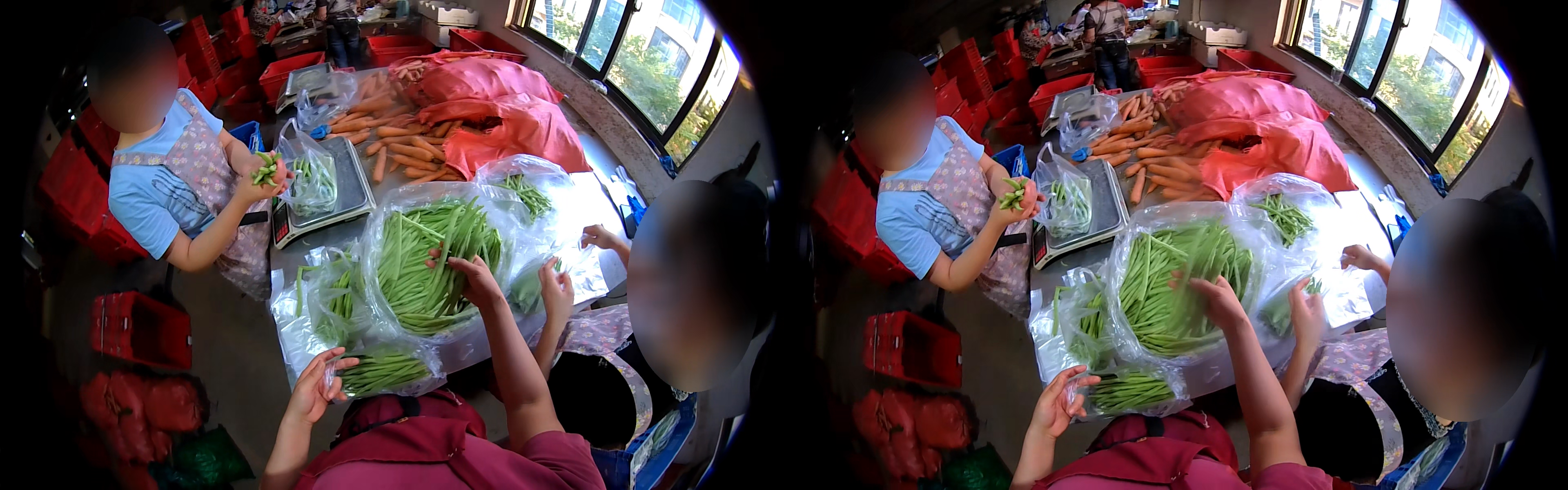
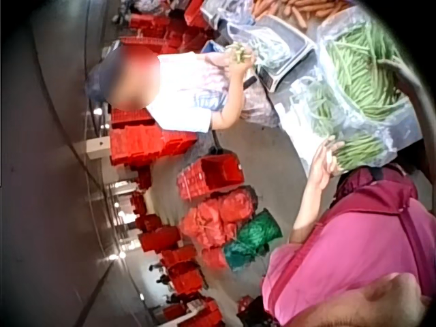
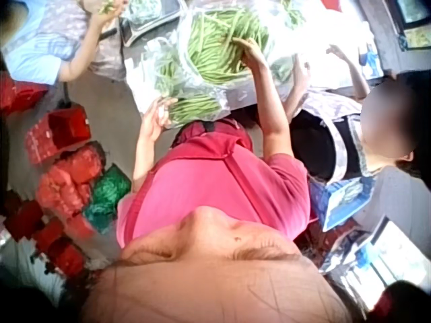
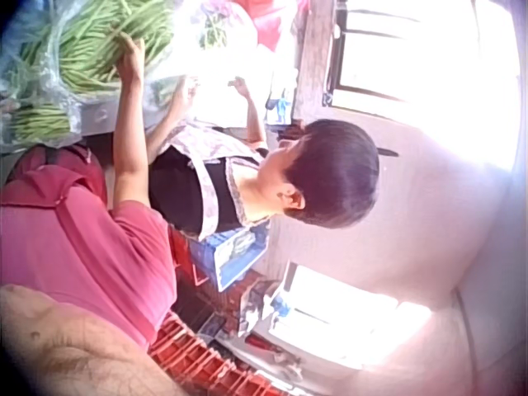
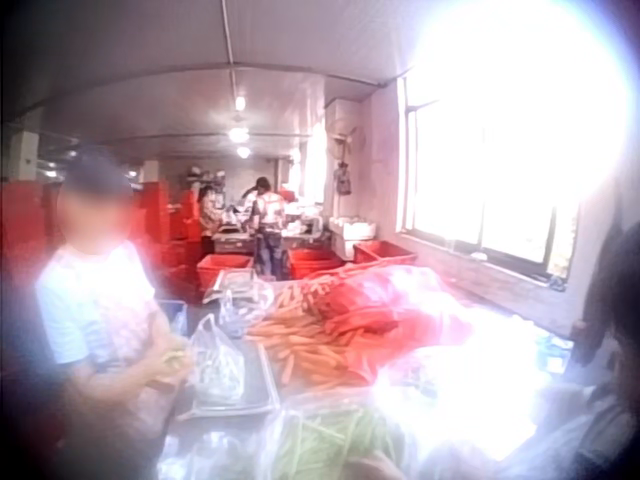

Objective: The person stands at a packing station and sorts green beans by hand, picking them from a large pile and placing them into clear plastic bags. A coworker across the table weighs the filled bags on a digital scale. The person continues to handle and bag the beans throughout the clip.

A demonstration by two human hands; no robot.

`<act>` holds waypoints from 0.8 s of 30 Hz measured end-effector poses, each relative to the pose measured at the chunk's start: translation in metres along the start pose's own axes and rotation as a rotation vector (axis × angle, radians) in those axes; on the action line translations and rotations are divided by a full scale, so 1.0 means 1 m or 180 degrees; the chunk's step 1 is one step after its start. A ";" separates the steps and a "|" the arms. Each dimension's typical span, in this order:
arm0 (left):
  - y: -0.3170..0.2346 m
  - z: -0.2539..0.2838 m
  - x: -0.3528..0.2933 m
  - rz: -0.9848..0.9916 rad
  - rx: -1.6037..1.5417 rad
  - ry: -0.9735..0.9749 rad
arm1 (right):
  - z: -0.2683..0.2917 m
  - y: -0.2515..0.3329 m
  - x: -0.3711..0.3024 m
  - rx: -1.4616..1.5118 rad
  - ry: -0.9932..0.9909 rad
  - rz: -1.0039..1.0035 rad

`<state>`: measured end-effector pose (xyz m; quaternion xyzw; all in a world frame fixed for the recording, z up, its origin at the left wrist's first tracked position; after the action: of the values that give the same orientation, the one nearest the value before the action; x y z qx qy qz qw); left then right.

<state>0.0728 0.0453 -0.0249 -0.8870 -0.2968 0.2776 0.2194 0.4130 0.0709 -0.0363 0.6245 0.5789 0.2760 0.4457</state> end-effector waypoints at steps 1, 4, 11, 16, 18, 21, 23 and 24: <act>0.000 0.001 0.000 0.0004 0.0004 -0.0011 | -0.001 0.001 -0.001 -0.0063 -0.0008 -0.0022; 0.001 0.003 -0.001 -0.0002 0.0007 -0.0034 | -0.001 0.001 0.001 -0.0418 -0.0040 -0.0082; 0.004 0.004 0.002 0.0029 -0.0044 -0.0011 | 0.002 0.017 0.000 -0.2178 -0.0154 0.0143; 0.006 0.003 0.004 0.0058 -0.0030 0.0006 | -0.018 0.029 0.006 -0.4377 -0.0046 0.0580; 0.006 0.002 0.005 0.0067 -0.0012 0.0020 | -0.031 0.023 0.007 -0.4964 0.0247 0.0694; 0.006 0.004 0.005 0.0052 0.0011 0.0041 | -0.033 0.018 0.012 -0.5726 0.0091 0.0692; 0.006 0.005 0.004 0.0040 -0.0013 0.0030 | -0.032 0.025 0.012 -0.5531 -0.0053 0.0562; 0.006 0.005 0.003 0.0038 -0.0023 0.0031 | -0.033 0.030 0.010 -0.5328 -0.0048 0.0586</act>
<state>0.0739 0.0439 -0.0325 -0.8908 -0.2915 0.2735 0.2160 0.4009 0.0903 0.0032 0.1345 0.1270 0.6452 0.7413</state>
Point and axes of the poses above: each hand's wrist, its own x-axis towards the middle knuckle, its own z-axis out of the back of the hand, y = z × x, the point moved 9 cm from there along x, towards the middle knuckle, and after that the axes turned 13 degrees about -x, right-handed, at the moved point
